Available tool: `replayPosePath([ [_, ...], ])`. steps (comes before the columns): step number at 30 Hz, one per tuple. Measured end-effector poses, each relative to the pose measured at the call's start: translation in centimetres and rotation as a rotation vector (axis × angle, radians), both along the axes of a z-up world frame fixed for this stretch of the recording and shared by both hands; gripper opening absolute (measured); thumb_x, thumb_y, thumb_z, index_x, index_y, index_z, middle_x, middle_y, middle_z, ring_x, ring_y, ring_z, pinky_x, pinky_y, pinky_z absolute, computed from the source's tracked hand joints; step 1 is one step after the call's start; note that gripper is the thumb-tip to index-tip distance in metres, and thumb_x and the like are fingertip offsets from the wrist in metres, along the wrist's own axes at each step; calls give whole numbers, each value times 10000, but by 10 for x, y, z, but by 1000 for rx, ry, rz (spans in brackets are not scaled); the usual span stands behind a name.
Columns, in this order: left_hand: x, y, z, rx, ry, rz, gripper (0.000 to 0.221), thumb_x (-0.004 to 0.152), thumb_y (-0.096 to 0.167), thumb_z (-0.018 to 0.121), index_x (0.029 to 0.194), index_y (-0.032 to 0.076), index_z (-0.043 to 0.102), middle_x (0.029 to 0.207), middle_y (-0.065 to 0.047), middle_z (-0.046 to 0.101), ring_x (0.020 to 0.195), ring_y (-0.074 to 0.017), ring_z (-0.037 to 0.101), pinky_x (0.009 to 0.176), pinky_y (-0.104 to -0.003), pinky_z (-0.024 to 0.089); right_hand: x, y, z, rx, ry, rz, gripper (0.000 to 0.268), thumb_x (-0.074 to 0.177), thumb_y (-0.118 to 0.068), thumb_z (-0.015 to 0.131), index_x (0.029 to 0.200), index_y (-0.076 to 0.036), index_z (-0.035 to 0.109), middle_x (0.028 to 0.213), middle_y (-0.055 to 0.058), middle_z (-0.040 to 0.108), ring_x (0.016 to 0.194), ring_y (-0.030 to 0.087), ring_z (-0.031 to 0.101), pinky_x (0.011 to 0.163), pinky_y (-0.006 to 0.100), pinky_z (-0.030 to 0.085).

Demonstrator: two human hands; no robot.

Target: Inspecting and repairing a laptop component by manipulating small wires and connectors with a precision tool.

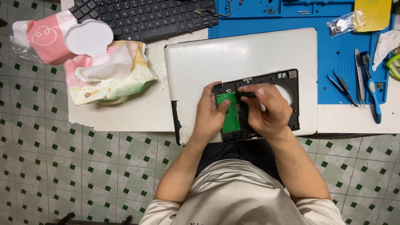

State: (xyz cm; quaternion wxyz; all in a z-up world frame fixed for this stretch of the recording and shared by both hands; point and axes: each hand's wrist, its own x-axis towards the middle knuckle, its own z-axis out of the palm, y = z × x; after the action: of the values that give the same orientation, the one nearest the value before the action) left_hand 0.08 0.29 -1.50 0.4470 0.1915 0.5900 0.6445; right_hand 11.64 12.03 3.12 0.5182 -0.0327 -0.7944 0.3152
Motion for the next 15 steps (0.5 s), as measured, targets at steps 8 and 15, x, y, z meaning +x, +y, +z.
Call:
replayPosePath([
  [8,-1,0,6,-15,16,-3,521,961,-50,613,1443,-11,420,981,-148,691,892,-188,650,796,-335,551,0,2,9,18,-50,-26,518,873,128,810,1310,43,545,946,270,717,750,426,733,626,500,608],
  [15,-2,-1,10,-22,23,-7,527,957,-55,623,1444,-16,425,975,-153,688,881,-192,651,786,-335,553,0,1,11,21,-46,-37,559,844,152,827,1310,38,540,950,265,726,755,424,737,620,501,625],
])
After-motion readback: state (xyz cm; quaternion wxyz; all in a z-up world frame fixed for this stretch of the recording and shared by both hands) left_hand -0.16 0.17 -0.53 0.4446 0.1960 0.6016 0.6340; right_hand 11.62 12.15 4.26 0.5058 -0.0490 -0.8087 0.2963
